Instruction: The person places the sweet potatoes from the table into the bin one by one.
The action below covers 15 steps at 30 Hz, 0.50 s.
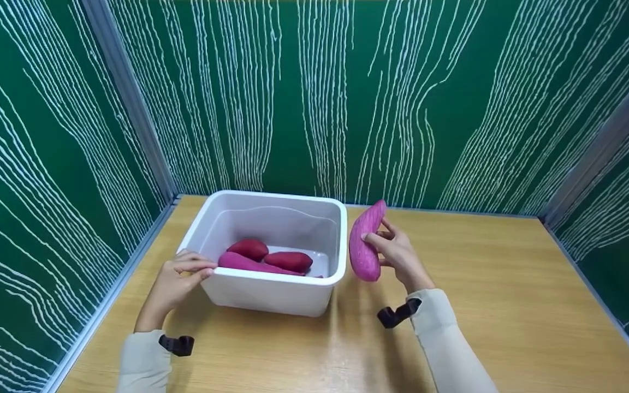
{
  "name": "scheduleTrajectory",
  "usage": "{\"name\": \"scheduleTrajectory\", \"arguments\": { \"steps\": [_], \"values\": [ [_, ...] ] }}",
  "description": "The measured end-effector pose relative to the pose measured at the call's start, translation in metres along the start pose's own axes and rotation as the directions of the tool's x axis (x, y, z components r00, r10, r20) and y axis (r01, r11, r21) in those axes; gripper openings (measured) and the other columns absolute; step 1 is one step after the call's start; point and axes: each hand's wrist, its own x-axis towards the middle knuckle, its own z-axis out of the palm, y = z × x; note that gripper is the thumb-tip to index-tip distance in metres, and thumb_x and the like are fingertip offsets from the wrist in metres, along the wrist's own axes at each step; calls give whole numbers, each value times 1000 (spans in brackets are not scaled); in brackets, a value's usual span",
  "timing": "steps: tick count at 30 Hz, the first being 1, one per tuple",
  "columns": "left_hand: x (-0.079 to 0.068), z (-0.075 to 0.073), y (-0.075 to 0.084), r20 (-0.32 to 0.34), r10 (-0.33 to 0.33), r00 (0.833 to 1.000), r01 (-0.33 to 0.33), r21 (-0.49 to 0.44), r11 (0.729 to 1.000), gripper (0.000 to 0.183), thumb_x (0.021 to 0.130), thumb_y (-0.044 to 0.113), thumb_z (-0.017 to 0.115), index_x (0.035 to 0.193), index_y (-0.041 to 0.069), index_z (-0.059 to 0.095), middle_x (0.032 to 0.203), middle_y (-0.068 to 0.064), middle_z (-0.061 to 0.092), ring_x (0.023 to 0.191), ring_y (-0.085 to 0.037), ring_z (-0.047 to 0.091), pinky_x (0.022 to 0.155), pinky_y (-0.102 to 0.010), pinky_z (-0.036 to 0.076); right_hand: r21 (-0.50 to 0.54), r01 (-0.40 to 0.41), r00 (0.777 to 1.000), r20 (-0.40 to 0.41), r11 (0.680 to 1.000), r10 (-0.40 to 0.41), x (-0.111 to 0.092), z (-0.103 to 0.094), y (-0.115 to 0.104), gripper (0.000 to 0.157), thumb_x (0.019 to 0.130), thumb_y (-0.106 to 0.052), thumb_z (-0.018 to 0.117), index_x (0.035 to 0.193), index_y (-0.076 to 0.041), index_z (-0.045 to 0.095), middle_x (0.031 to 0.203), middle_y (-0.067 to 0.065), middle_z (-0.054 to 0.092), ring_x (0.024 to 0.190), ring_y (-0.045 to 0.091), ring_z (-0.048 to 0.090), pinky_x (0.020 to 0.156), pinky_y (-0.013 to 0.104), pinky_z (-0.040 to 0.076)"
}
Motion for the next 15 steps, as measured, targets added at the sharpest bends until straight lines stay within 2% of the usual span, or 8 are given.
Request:
{"name": "scheduleTrajectory", "arguments": {
  "steps": [11, 12, 15],
  "values": [
    [-1, 0, 1, 18, -39, 999, 39, -3, 999, 17, 84, 18, 73, 100, 15, 77, 107, -7, 69, 106, -20, 53, 99, -51, 46, -36, 48, 999, 12, 998, -48, -1, 3, -17, 83, 89, -29, 65, 155, -17, 16, 140, 20, 40, 117, 32, 51, 86, 39, 54],
    [-1, 0, 1, 15, -37, 999, 37, 1, 999, 16, 84, 18, 73, 100, 15, 77, 107, -6, 69, 106, -18, 54, 98, -49, 46, -39, 50, 999, 12, 998, -49, -1, 4, -19, 83, 89, -29, 65, 155, -18, 16, 140, 19, 40, 117, 32, 51, 87, 39, 54],
    [-1, 0, 1, -4, 3, 1000, -3, -13, 1000, 15, 83, 14, 75, 97, 14, 78, 103, -4, 71, 100, -11, 55, 96, -36, 48, -39, 60, 998, 15, 997, -59, -1, 7, -24, 83, 89, -28, 66, 155, -17, 17, 140, 20, 41, 117, 32, 52, 85, 38, 55]
  ]
}}
